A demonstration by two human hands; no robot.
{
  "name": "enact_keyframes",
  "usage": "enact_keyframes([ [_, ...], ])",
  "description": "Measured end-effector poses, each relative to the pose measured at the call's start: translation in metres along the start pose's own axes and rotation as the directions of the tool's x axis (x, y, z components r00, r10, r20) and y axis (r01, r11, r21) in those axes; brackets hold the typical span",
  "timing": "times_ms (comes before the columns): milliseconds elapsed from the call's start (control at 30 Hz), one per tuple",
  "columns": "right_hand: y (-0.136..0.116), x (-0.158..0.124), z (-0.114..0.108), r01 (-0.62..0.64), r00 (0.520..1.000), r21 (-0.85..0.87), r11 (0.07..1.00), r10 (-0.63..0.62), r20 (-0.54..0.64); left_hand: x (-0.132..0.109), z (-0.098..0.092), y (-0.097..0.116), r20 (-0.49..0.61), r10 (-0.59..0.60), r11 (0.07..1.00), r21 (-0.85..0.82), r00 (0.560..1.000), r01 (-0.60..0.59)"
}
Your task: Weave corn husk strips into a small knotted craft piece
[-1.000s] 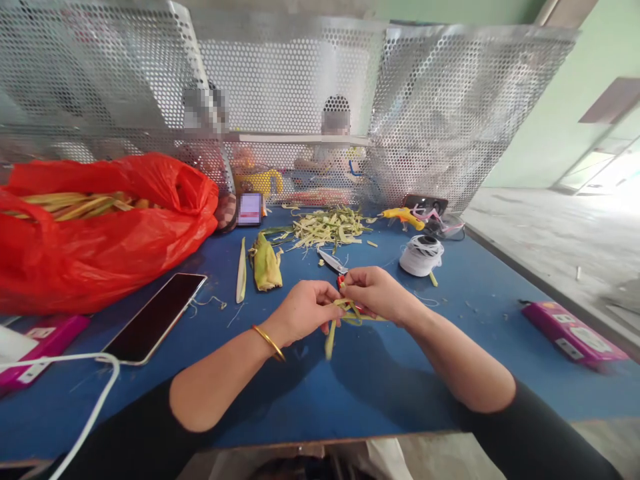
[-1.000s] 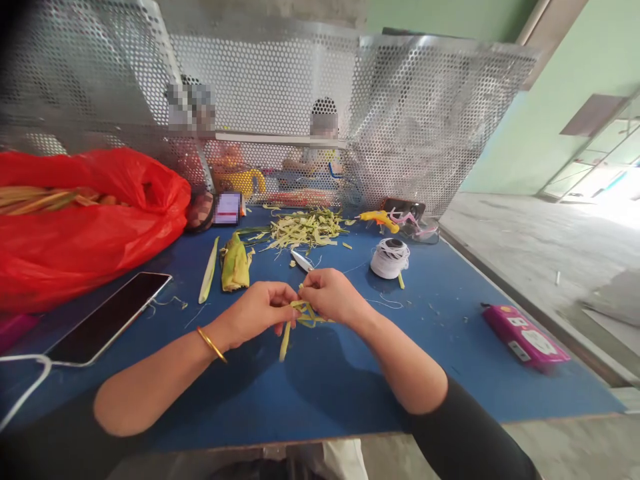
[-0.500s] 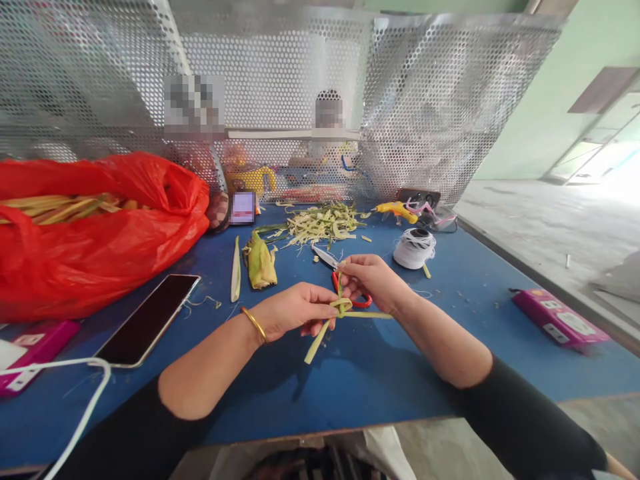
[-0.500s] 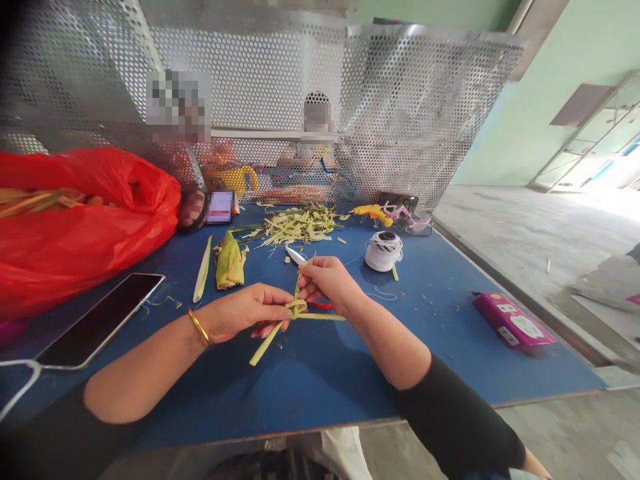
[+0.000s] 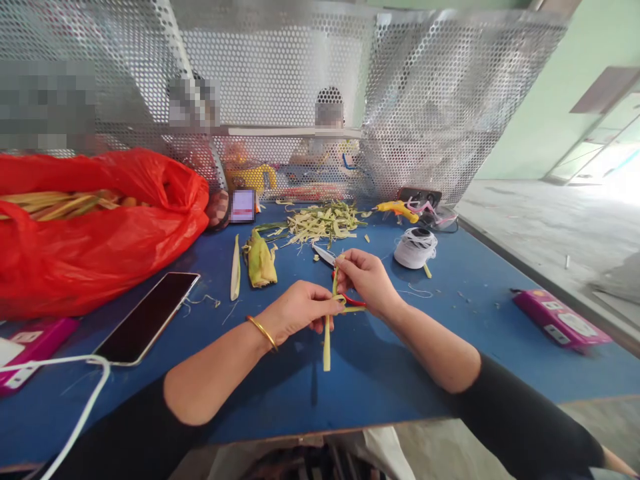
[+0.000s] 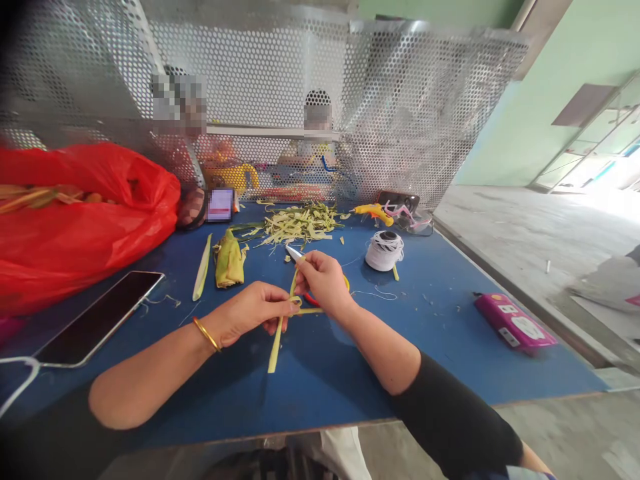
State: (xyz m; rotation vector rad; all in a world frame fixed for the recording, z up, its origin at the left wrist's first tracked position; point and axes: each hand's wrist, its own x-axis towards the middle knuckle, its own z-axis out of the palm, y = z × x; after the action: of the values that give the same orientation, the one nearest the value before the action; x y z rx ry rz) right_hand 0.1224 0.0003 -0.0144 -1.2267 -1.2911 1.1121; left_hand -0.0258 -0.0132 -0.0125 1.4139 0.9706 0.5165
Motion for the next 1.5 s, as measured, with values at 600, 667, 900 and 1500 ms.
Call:
enact_keyframes([
  [600,-0.008,-0.014,-0.006,0.646,0.557,-0.758,0.090,-0.734,0.388,0.008,-0.006,0.001,-0.253,-0.049,0.978,-0.206,0.966,-0.004],
  [667,-0.011,-0.023,0.000,0.745,0.457,-0.666,-0.044,-0.693,0.558,0.011,-0.006,-0.002,-0.294,-0.039,0.958,-0.283,0.955,-0.048],
  [900,-0.002,-0.030,0.017,0.757,0.429,-0.572,-0.317,-0.420,0.800,0.015,-0.004,-0.008,-0.291,-0.113,0.874,-0.483,0.950,-0.044],
  [1500,-0.010,-0.034,0.010,0.788,0.380,-0.605,-0.116,-0.680,0.626,0.015,-0.014,-0.002,-0.417,-0.116,0.845,-0.518,0.901,-0.131],
])
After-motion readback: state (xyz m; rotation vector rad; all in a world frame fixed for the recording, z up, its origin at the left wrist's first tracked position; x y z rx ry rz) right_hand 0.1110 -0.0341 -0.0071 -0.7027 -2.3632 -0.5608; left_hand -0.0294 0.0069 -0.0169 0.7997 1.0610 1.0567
